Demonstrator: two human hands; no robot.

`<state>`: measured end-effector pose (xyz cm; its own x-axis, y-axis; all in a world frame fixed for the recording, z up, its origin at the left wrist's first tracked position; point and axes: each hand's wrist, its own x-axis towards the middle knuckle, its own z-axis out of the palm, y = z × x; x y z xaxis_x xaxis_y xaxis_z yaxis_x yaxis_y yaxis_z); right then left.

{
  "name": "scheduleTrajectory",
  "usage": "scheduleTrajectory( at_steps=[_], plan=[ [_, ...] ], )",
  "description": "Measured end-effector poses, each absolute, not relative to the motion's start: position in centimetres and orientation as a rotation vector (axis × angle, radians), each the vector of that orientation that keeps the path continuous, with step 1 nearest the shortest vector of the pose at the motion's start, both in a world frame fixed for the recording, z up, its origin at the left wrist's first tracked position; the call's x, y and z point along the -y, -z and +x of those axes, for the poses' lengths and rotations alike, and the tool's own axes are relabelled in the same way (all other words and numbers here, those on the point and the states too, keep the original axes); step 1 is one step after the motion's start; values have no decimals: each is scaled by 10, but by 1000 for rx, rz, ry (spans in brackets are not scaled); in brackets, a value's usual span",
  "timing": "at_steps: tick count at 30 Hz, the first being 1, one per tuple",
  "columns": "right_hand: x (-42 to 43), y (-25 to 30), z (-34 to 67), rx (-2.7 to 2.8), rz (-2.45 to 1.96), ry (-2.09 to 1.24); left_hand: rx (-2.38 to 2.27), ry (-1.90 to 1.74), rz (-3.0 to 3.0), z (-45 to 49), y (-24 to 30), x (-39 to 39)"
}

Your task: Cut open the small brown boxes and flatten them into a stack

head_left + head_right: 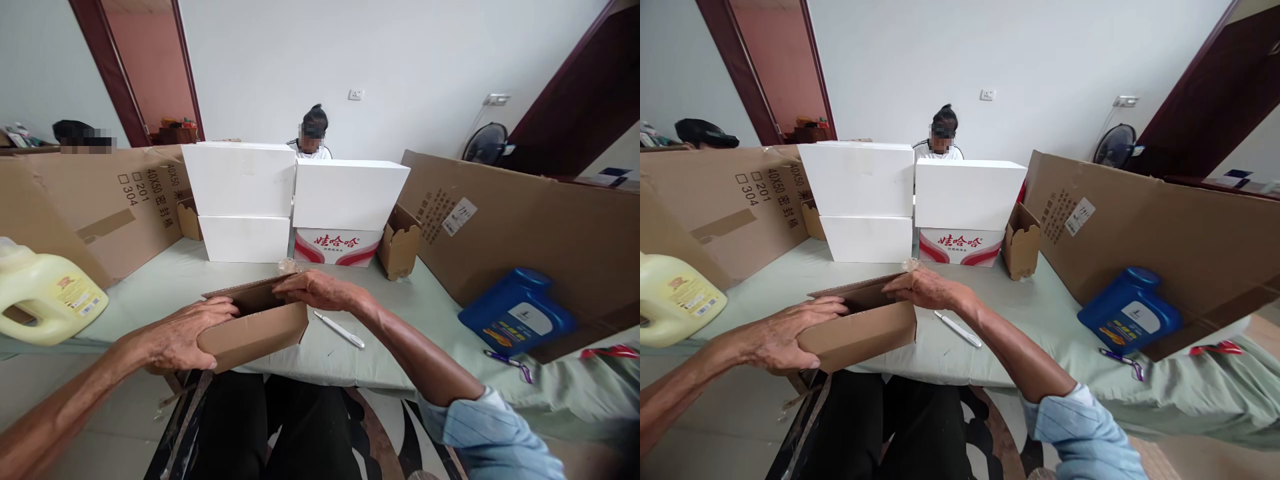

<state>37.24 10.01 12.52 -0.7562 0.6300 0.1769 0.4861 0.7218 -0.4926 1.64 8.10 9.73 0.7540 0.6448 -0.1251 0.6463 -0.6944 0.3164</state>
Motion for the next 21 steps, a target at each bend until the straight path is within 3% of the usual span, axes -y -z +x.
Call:
scheduleTrajectory(
  at_steps=[9, 15, 21],
  plan=[
    [-70, -130, 376, 2652, -811, -491, -868, -254, 2877, 15, -102, -64],
    [-56, -101, 390, 2184, -873, -639, -1017, -597, 2807, -8, -86, -68],
    [-51, -62, 395, 1681, -941, -813, -1069, -660, 2669, -14, -80, -65]
  ],
)
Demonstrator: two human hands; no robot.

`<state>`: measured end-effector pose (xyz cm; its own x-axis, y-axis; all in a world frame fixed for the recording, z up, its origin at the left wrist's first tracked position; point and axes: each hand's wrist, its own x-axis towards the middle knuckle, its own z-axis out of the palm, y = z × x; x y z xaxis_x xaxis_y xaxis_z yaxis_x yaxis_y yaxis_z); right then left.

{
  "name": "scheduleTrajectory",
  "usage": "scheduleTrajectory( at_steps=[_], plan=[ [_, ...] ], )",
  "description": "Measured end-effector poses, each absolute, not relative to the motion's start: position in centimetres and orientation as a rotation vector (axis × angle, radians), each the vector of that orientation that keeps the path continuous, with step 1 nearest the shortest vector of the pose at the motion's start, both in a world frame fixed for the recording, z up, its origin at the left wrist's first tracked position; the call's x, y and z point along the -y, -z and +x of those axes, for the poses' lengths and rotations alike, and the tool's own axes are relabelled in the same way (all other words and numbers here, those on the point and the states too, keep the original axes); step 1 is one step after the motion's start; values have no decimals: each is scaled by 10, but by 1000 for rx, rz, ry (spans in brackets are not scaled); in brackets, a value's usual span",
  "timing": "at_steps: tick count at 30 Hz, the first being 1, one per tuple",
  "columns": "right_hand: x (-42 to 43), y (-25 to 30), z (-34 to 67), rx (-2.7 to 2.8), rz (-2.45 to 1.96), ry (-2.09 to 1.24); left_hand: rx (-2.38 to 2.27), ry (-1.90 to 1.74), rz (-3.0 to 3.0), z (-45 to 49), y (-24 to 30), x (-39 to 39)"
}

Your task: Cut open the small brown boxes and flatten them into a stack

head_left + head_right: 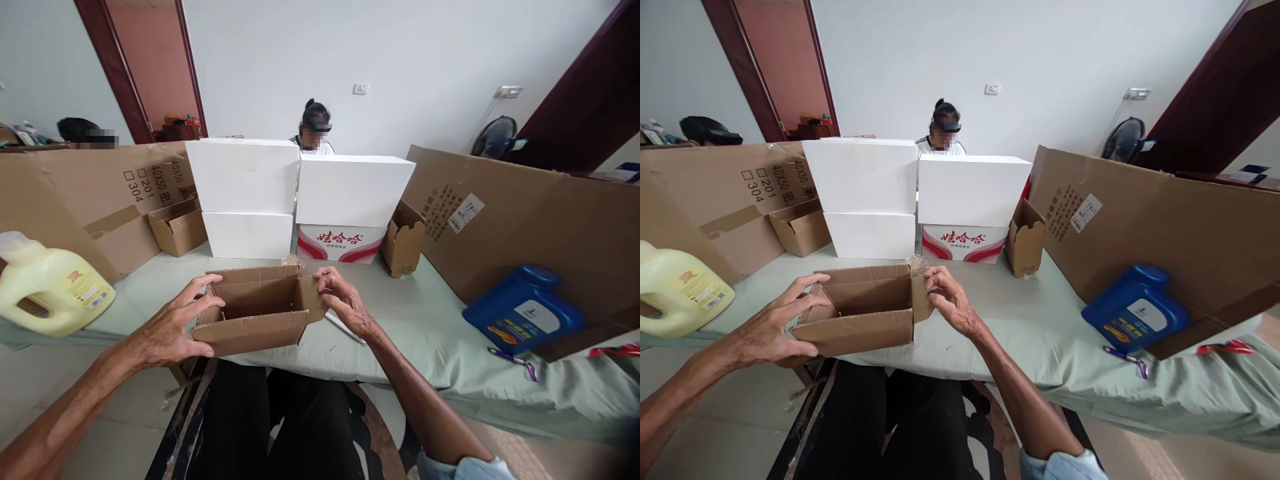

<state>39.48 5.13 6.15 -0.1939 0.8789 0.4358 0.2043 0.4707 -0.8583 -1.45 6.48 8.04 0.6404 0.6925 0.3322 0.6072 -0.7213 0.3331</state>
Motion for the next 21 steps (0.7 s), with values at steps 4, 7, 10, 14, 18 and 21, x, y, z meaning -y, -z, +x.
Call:
scheduleTrajectory(
  at_steps=[4, 7, 10, 14, 18, 21],
  plan=[
    [-53, -44, 388, 1542, -936, -789, -1049, -688, 2644, -19, -81, -66],
    [-53, -39, 381, 1488, -925, -808, -1070, -735, 2649, -27, -77, -70],
    [-54, -37, 377, 1486, -977, -833, -1133, -855, 2643, -33, -69, -75],
    [-55, -34, 374, 1558, -943, -928, -1168, -1042, 2648, -34, -59, -78],
    [-57, -27, 368, 1706, -894, -1058, -1261, -1130, 2596, -28, -58, -79],
    [-57, -19, 358, 1759, -922, -1164, -1320, -1159, 2536, -24, -60, -80]
  ],
)
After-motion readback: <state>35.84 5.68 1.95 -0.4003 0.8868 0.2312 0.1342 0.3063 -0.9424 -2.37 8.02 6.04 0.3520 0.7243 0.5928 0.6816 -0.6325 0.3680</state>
